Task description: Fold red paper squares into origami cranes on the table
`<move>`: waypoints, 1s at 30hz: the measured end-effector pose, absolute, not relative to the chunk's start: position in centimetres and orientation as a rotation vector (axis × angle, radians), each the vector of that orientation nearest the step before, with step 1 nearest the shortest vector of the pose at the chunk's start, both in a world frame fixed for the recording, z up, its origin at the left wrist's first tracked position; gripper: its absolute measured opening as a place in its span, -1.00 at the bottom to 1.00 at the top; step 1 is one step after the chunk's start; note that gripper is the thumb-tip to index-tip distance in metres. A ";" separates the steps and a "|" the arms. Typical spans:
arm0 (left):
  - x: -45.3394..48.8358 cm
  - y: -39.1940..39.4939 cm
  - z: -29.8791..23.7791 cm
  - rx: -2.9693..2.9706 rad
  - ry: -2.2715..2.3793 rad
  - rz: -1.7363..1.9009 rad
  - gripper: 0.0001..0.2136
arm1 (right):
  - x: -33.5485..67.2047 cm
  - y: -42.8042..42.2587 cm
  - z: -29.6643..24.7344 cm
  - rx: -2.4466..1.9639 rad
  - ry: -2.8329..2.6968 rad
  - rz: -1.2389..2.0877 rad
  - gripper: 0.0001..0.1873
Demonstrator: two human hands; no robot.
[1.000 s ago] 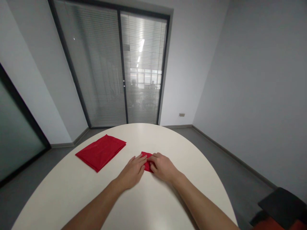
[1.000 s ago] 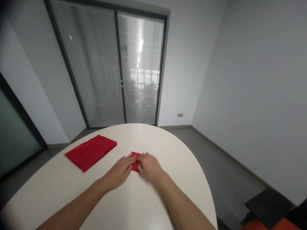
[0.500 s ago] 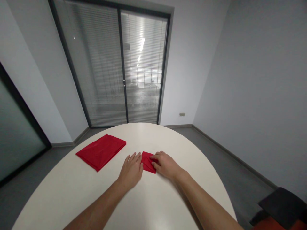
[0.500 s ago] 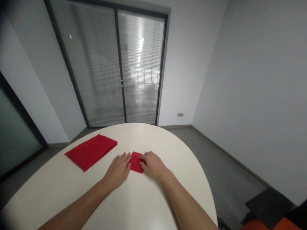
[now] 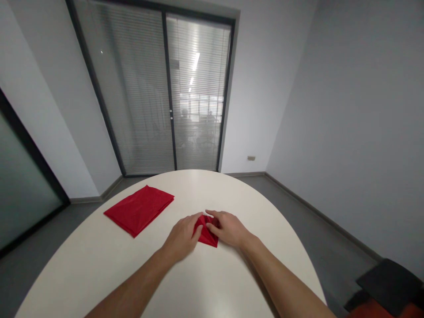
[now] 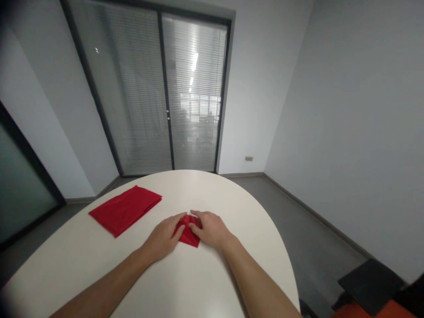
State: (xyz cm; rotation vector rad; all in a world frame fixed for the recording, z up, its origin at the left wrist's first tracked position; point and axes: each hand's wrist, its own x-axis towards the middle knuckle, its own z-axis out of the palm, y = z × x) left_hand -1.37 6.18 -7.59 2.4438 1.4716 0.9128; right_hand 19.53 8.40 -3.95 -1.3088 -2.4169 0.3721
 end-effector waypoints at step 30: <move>-0.9 5.2 -5.8 2.291 1.610 0.910 -0.84 | 20.4 9.7 -4.3 -1.337 -2.248 0.486 -0.86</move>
